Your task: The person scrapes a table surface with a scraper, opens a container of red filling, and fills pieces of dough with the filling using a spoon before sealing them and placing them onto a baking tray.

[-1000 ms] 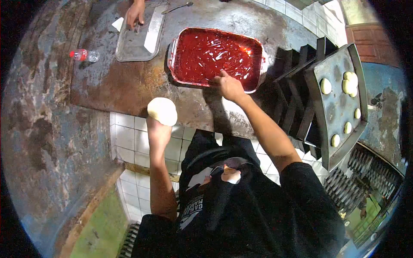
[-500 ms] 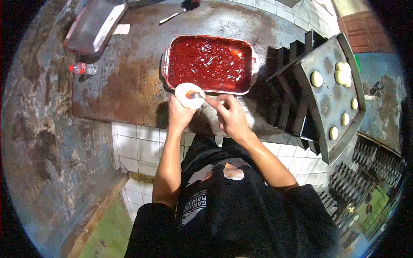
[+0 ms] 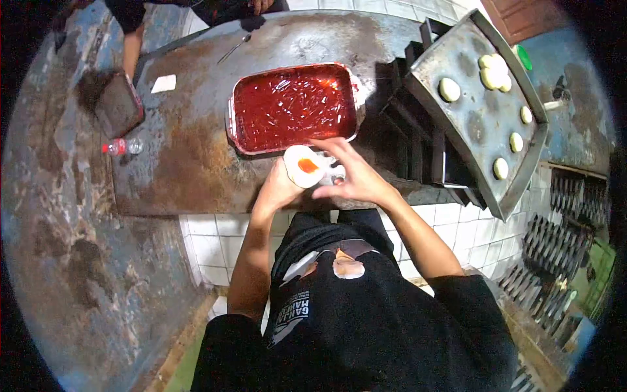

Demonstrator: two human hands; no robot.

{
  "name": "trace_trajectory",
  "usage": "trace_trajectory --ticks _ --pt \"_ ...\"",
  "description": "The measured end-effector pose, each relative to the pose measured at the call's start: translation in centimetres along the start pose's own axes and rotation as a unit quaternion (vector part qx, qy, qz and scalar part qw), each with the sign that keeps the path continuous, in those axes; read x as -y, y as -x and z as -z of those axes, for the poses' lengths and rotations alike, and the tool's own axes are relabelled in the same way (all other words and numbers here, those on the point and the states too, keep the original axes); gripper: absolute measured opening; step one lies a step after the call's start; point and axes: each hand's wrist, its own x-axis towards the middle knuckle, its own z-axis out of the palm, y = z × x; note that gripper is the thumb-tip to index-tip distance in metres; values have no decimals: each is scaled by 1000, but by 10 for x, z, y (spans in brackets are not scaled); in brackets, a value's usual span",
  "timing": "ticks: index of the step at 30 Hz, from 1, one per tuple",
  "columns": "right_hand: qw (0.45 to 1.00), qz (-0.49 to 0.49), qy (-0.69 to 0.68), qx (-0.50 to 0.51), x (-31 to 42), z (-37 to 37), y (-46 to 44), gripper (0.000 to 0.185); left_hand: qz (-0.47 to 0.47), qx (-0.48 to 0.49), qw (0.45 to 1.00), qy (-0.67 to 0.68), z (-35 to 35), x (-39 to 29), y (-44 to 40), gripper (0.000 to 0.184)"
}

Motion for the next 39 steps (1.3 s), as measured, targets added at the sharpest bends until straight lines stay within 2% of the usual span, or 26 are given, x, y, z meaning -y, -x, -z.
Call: trace_trajectory --ticks 3,4,6,7,8,10,12,14,15,16,17,18,20,21,22,24,26,28,29,30,32,33,34,36,37,39 --pt "997 47 54 39 28 11 -19 68 -21 66 998 9 3 -7 -4 30" --pt "997 49 57 37 30 15 -22 68 -28 116 993 -5 9 -8 -5 38" --pt "998 14 -14 52 34 23 -24 55 -38 163 986 -19 14 -19 -2 47" --pt "995 -58 -62 50 43 28 -24 38 8 166 983 82 14 -32 5 51" --pt "995 -57 -59 50 42 27 -22 38 53 167 968 182 14 -40 10 56" --pt "972 -126 -198 16 37 24 -19 31 44 192 960 201 17 -37 13 56" --pt "959 -145 -242 31 45 26 -15 31 32 130 957 257 13 -38 14 55" --pt "929 -188 -318 23 64 31 -15 55 57 109 960 250 9 -41 14 49" --pt "958 -140 -248 36 68 35 -13 78 39 79 955 284 3 -42 14 46" --pt "980 -119 -154 28 89 37 -12 90 22 48 947 317 -3 -44 14 43" --pt "1000 -17 -6 -2 93 35 -15 87 8 41 957 288 -5 -48 15 39" --pt "986 86 143 -31 96 34 -17 85 7 42 956 290 -6 -50 14 39" --pt "983 86 160 14 97 42 -24 79 23 74 940 333 -10 -54 11 37" --pt "979 88 174 62 97 44 -28 74 21 19 947 321 -16 -62 11 37" --pt "991 62 111 34 97 45 -29 53 20 19 947 321 -9 -58 10 37" --pt "999 16 37 22 97 51 -31 39 106 157 869 457 11 -53 6 42" --pt "999 38 24 -11 92 49 -30 28 72 155 864 474 6 -62 11 40" --pt "977 -110 -184 -21 84 47 -26 26 47 81 930 356 1 -75 15 42" --pt "978 -111 -176 -8 78 49 -25 25 -1 53 965 257 -1 -86 16 44" --pt "978 -111 -175 -9 83 50 -25 25 -2 54 965 258 -4 -83 14 44" --pt "936 -228 -266 3 100 53 -23 28 -49 2 963 265 -11 -75 12 36" --pt "968 -170 -182 -25 108 55 -19 39 -21 -29 952 305 -14 -84 14 31" --pt "998 -30 6 -61 107 56 -17 51 -23 -28 952 305 -14 -83 12 31" --pt "992 64 79 -81 119 53 -15 62 8 20 945 326 -15 -82 9 28" --pt "971 145 178 -68 112 55 -17 65 14 5 938 347 -23 -88 8 28" --pt "978 133 155 -49 105 57 -12 55 62 34 928 366 -17 -95 7 30"
